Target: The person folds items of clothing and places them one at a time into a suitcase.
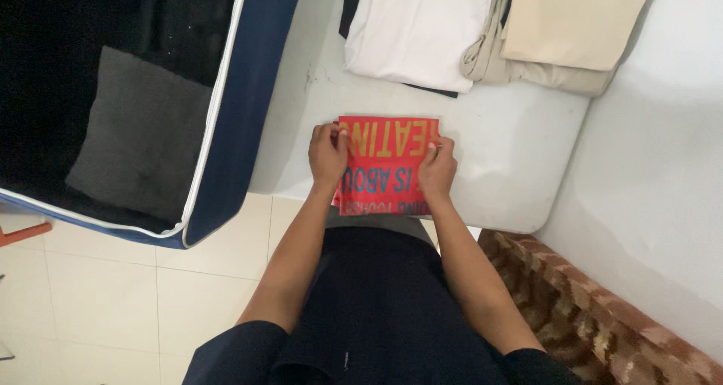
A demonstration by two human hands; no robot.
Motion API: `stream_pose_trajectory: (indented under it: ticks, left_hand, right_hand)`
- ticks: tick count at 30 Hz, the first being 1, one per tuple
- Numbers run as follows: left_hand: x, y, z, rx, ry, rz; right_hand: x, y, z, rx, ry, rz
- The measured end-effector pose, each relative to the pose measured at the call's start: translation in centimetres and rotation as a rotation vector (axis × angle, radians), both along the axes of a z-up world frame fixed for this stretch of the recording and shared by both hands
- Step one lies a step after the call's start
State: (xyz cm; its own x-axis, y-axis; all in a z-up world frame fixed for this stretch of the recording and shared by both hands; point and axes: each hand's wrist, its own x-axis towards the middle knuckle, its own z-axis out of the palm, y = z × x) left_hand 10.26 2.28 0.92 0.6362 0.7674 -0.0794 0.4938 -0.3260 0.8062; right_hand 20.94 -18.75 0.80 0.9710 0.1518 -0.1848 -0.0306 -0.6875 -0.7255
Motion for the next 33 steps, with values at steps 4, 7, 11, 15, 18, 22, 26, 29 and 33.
stream_pose_trajectory:
  ticks: [4, 7, 11, 15, 18, 22, 26, 29, 33]
  left_hand:
    - [-0.1, -0.6, 1.5, -0.005, 0.02, 0.09]
    - [-1.7, -2.2, 1.8, 0.049, -0.01, 0.023]
    - [-2.7, -3.3, 0.4, 0.075, 0.07, -0.011]
    - [-1.2, -3.4, -1.3, -0.059, 0.052, 0.129]
    - [-0.1, -2.5, -2.2, -0.308, 0.125, 0.239]
    - [0.6, -1.2, -2.3, -0.864, 0.121, 0.204]
    - [1.0, 0.4, 0.2, -0.931, 0.022, -0.04]
    - [1.1, 1.4, 5.5, -0.762, -0.227, -0.153]
    - [-0.6, 1.6, 13.0, -0.542, -0.503, -0.323]
  right_hand:
    - [-0.5, 0.0, 1.2, -0.025, -0.093, 0.01]
    - [-1.0, -0.7, 1.0, -0.105, -0.305, 0.112]
    - [-0.5, -1.1, -0.1, -0.066, -0.021, 0.025]
    - [1.3, -0.8, -1.7, 0.078, 0.344, -0.044]
    - [2.7, -1.4, -2.3, 0.376, 0.663, -0.052]
    - [4.8, -2.2, -2.4, 0.376, 0.744, 0.071]
    - [5.8, -1.4, 1.4, 0.49, 0.623, 0.127]
    - [6.5, -1.1, 7.8, 0.589, 0.413, 0.201]
    - [4.9, -2.0, 13.9, 0.612, 0.12, 0.385]
